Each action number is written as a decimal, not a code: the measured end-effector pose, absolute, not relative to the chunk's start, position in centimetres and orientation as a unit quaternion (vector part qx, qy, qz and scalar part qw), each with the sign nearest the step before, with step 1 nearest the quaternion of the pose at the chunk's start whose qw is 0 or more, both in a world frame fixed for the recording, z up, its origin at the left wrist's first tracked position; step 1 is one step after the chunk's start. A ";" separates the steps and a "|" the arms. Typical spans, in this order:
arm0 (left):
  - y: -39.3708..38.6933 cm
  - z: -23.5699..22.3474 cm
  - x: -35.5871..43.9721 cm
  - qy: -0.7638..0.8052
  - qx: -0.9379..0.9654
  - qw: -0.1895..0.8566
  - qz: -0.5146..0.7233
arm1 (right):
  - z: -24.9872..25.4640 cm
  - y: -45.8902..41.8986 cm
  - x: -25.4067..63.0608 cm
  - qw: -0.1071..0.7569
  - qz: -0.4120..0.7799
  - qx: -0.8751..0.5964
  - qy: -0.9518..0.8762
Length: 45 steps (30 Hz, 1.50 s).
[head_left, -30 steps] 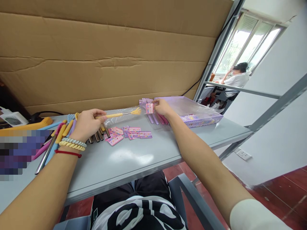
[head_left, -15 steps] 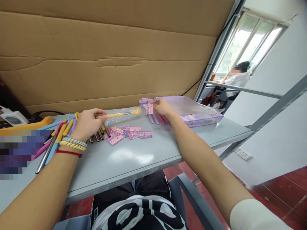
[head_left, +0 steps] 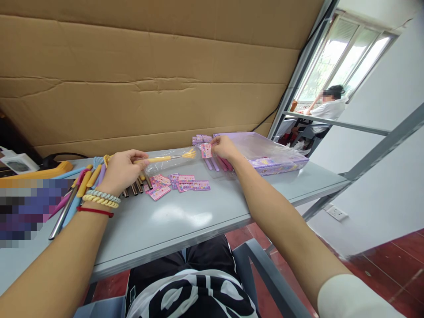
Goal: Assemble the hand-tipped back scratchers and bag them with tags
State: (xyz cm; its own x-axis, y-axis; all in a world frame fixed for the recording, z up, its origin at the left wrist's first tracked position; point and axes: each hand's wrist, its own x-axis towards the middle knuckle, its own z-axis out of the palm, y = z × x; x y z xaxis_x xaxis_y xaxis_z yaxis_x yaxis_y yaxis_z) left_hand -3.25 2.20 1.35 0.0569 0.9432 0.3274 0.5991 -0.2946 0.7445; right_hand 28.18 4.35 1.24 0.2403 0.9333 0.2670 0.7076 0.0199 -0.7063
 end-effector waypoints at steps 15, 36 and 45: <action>2.1 1.4 -3.2 0.554 0.702 0.196 0.401 | 1.3 4.4 28.1 0.368 0.121 -0.702 -0.598; 1.8 1.6 -2.9 0.562 0.692 0.190 0.412 | 0.9 4.8 28.4 0.374 0.149 -0.658 -0.636; 1.7 1.5 -2.7 0.555 0.692 0.196 0.418 | 0.9 4.6 28.3 0.393 0.170 -0.654 -0.624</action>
State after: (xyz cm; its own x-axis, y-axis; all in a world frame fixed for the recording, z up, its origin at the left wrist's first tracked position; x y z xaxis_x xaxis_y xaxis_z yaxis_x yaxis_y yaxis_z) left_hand -2.73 1.74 1.49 0.0352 0.9319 0.3609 0.6041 -0.3076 0.7352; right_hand 28.30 4.60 0.88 0.1650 0.9489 0.2689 0.6822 0.0872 -0.7260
